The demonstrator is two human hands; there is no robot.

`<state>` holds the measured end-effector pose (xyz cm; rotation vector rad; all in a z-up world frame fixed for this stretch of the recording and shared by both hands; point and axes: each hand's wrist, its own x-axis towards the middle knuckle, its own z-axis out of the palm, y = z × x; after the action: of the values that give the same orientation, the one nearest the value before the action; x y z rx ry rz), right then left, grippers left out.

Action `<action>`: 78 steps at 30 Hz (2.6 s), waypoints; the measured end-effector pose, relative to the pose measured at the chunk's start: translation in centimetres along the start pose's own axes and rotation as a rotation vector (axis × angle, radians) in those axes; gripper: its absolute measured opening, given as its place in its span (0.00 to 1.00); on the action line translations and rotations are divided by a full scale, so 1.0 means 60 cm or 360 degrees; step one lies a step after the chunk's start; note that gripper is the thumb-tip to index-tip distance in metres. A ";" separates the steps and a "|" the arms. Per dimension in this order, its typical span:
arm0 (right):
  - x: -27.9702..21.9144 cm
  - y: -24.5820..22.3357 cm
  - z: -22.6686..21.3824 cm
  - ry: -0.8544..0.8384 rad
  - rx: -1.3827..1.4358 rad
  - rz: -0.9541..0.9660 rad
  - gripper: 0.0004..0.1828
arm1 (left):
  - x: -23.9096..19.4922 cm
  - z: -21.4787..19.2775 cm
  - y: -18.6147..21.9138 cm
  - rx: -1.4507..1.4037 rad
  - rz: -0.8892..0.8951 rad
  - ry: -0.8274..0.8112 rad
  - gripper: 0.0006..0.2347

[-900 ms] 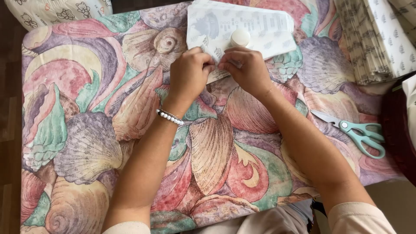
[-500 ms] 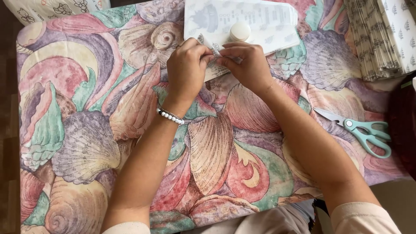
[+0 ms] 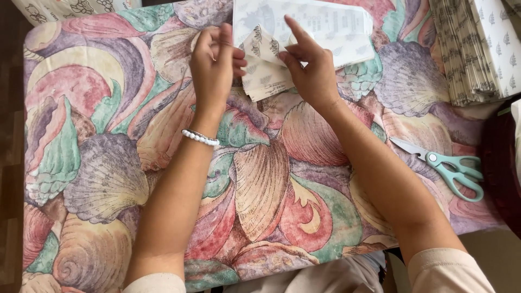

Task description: Folding pre-printed paper sheets into bags or pouches on a table.

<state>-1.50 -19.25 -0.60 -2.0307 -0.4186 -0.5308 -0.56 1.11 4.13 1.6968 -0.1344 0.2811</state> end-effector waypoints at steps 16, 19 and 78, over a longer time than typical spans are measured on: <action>0.013 -0.012 -0.004 -0.0076 -0.0665 -0.0443 0.18 | 0.062 -0.066 -0.112 -0.0629 -0.1008 -0.0105 0.09; 0.017 -0.012 -0.007 -0.0213 -0.0401 -0.0344 0.09 | 0.052 -0.075 -0.057 -0.0484 -0.0985 -0.0114 0.07; -0.161 -0.115 -0.088 0.0366 0.0777 0.0294 0.54 | -0.158 -0.119 0.074 0.0056 0.0455 0.0096 0.10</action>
<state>-14.12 -21.30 1.65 -1.5015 -0.1931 -0.4858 -11.56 6.79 6.80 1.7010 -0.3299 0.5499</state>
